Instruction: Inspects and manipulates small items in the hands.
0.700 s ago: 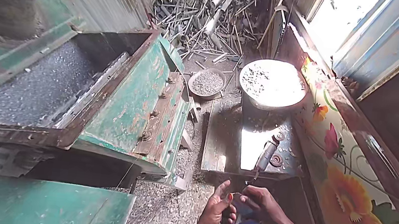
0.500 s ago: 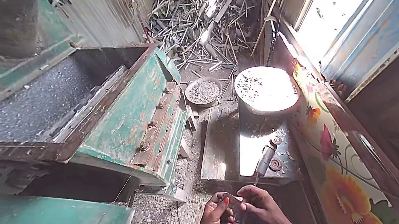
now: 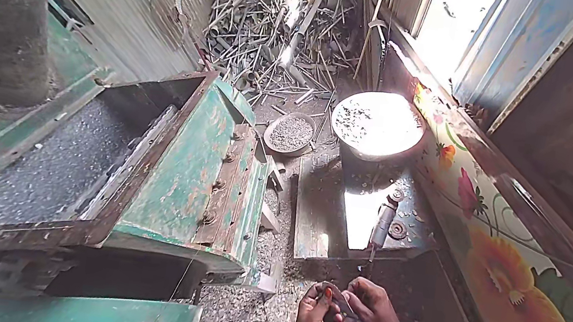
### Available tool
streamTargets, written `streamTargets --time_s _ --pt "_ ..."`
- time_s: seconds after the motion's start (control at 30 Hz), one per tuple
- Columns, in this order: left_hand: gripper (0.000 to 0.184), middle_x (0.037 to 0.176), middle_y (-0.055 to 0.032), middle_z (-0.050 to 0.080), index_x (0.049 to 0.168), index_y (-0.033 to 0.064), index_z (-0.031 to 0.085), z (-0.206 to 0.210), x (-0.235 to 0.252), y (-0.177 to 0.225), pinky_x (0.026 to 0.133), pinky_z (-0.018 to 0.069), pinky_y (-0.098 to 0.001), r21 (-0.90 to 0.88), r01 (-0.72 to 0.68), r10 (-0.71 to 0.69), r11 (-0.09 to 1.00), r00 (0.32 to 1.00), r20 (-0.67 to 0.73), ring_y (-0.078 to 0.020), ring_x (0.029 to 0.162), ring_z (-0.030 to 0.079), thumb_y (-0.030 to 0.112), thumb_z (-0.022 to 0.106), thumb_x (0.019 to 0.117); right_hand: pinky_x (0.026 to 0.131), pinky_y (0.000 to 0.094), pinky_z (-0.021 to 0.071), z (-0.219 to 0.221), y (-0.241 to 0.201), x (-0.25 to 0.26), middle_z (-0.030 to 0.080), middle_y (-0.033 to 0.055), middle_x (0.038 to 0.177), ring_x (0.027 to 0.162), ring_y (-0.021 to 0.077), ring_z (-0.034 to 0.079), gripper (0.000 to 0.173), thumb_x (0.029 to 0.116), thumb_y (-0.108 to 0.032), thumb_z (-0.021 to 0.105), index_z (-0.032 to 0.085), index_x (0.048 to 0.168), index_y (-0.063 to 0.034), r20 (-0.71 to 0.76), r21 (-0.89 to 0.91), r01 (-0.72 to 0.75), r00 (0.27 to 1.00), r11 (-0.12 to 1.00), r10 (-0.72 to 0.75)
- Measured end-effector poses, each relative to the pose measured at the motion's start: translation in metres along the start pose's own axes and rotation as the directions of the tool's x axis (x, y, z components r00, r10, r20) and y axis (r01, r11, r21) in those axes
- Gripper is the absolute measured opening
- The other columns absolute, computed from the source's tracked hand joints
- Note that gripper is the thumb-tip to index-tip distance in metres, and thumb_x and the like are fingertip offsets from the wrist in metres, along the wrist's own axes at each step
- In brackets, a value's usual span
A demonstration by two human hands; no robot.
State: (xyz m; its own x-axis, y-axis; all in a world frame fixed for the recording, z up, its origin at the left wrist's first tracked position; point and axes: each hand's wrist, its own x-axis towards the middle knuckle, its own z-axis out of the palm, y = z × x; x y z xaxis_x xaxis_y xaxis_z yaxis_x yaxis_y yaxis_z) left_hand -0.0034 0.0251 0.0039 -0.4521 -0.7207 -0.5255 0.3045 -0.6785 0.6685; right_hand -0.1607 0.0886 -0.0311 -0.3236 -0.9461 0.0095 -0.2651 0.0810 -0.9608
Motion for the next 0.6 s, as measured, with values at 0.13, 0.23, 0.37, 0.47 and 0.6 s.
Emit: streamTargets --time_s 0.13,0.23,0.37,0.47,0.6 --pt "0.014 0.075 -0.0103 0.070 0.107 0.0024 0.060 -0.002 0.004 -0.004 0.051 0.0557 -0.0252 -0.011 -0.046 0.046 0.999 0.999 -0.023 -0.0139 0.058 0.067 0.007 0.047 0.1059 0.083 0.0288 0.0541 0.000 -0.001 -0.009 0.074 0.0011 0.091 0.091 0.0089 0.068 0.036 0.1024 -0.039 0.059 0.077 0.090 -0.0101 0.060 -0.056 0.255 0.966 0.965 -0.252" --pt "0.015 0.081 -0.0134 0.072 0.106 0.0013 0.062 -0.005 0.005 -0.008 0.056 0.0590 -0.0285 -0.030 -0.070 0.070 0.997 0.997 -0.009 -0.0172 0.064 0.070 0.007 0.048 0.1054 0.085 0.0305 0.0549 -0.001 -0.002 -0.010 0.074 0.0025 0.096 0.094 0.0128 0.068 0.031 0.0976 -0.039 0.066 0.076 0.089 -0.0110 0.077 -0.161 0.294 0.955 0.942 -0.285" --pt "0.015 0.075 -0.0114 0.070 0.117 0.0015 0.060 -0.001 0.002 -0.003 0.048 0.0546 -0.0249 0.046 -0.001 0.003 0.999 0.999 -0.035 -0.0135 0.054 0.066 0.006 0.054 0.1029 0.082 0.0228 0.0552 -0.005 -0.005 -0.009 0.074 0.0032 0.091 0.086 0.0046 0.068 0.022 0.0980 -0.021 0.064 0.077 0.098 -0.0035 -0.029 0.040 0.134 0.991 0.990 -0.133" --pt "0.010 0.069 -0.0090 0.067 0.110 0.0013 0.058 0.001 0.001 -0.005 0.047 0.0537 -0.0243 0.102 0.043 -0.040 0.994 0.999 -0.029 -0.0126 0.052 0.064 0.008 0.055 0.1036 0.073 0.0238 0.0581 -0.009 -0.011 -0.009 0.073 -0.0012 0.086 0.075 0.0040 0.068 0.029 0.0967 -0.013 0.066 0.066 0.125 -0.0046 -0.066 0.194 0.021 0.998 0.981 -0.008" --pt "0.006 0.065 -0.0078 0.066 0.105 0.0027 0.057 0.004 0.002 -0.006 0.047 0.0537 -0.0241 0.100 0.034 -0.033 0.994 0.999 -0.006 -0.0125 0.051 0.064 0.006 0.053 0.1035 0.075 0.0209 0.0563 -0.006 0.003 -0.010 0.072 -0.0030 0.091 0.080 0.0016 0.066 0.017 0.1002 -0.015 0.060 0.069 0.112 -0.0072 -0.088 0.166 0.046 0.996 0.985 -0.031"
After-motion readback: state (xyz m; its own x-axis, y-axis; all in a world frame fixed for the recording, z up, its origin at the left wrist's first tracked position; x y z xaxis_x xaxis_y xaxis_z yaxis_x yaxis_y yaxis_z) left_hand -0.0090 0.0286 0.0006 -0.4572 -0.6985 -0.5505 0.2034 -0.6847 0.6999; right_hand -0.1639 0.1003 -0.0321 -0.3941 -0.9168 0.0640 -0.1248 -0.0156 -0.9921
